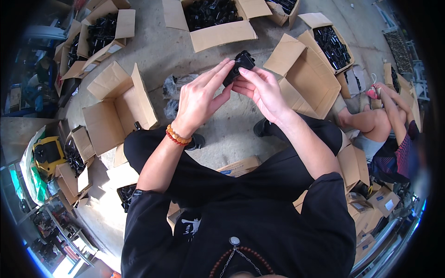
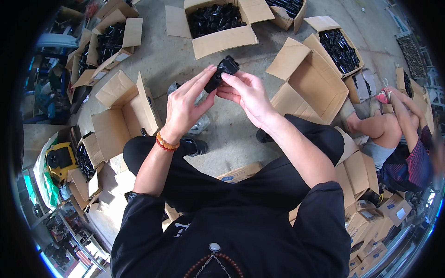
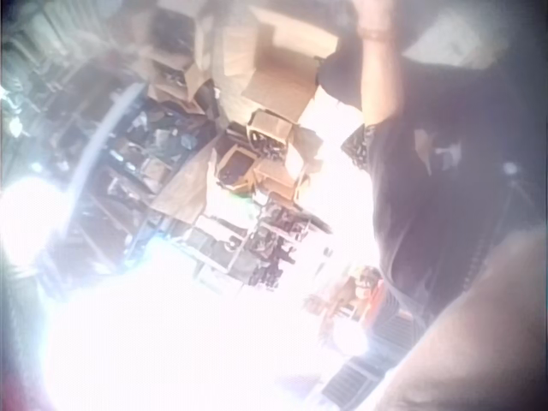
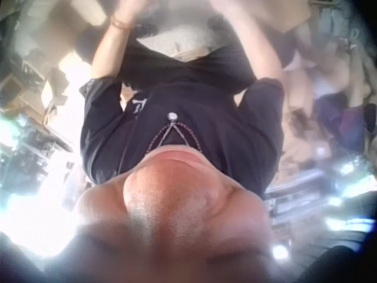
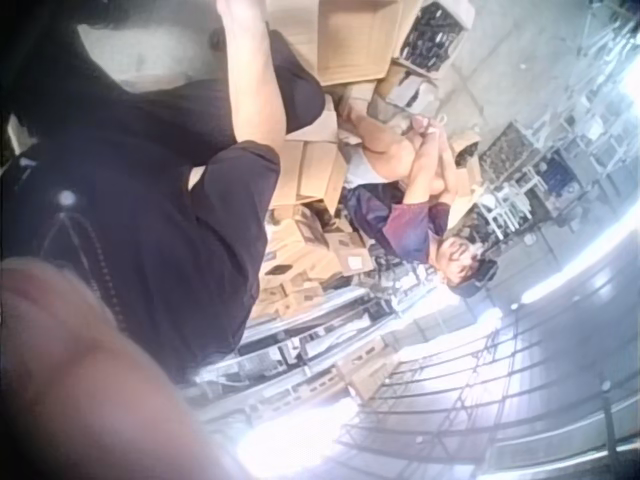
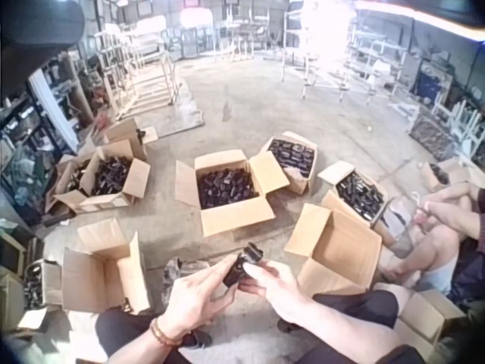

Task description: The person assembles small black plastic components by hand while seated among several boxes of parts.

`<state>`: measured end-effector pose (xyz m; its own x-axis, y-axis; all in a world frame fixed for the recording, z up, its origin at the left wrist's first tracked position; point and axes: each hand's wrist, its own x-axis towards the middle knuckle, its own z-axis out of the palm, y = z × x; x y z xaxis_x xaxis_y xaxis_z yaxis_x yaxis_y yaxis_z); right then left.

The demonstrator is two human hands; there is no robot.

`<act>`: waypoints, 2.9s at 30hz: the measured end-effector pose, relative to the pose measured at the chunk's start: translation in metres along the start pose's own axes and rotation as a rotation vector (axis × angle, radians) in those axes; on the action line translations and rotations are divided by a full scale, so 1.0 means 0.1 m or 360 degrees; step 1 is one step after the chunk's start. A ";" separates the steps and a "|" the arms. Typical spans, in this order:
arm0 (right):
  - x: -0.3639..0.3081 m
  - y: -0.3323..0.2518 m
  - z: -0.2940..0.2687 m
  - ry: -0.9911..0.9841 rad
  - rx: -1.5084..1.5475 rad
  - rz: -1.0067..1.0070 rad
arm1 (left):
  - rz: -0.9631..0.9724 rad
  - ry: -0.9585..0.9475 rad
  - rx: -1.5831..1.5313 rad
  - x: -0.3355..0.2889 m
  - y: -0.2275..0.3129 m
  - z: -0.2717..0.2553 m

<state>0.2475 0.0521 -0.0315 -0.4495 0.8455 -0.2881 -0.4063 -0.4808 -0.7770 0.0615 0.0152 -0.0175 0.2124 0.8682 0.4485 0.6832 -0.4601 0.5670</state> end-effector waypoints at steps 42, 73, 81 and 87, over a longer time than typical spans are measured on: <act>1.66 1.75 -0.73 -0.0678 -0.2765 0.0345 | -0.1093 0.1210 -0.2059 -0.33 -0.85 -1.06; 2.72 3.28 -0.43 -0.0909 -0.3250 -0.0113 | -0.1400 0.1080 -0.1990 -0.62 -1.08 -1.22; 2.72 3.34 -0.46 -0.0742 -0.3224 -0.0033 | -0.1414 0.1118 -0.2075 -0.58 -1.05 -1.17; 2.81 3.35 -0.43 -0.0573 -0.3137 0.0056 | -0.1440 0.1113 -0.2058 -0.57 -1.08 -1.16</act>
<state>0.0191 0.1388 -0.3974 -0.6475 0.6459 -0.4045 0.7600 0.5868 -0.2795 -0.1053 -0.0065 -0.0240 -0.4513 0.8377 -0.3075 -0.6288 -0.0540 0.7757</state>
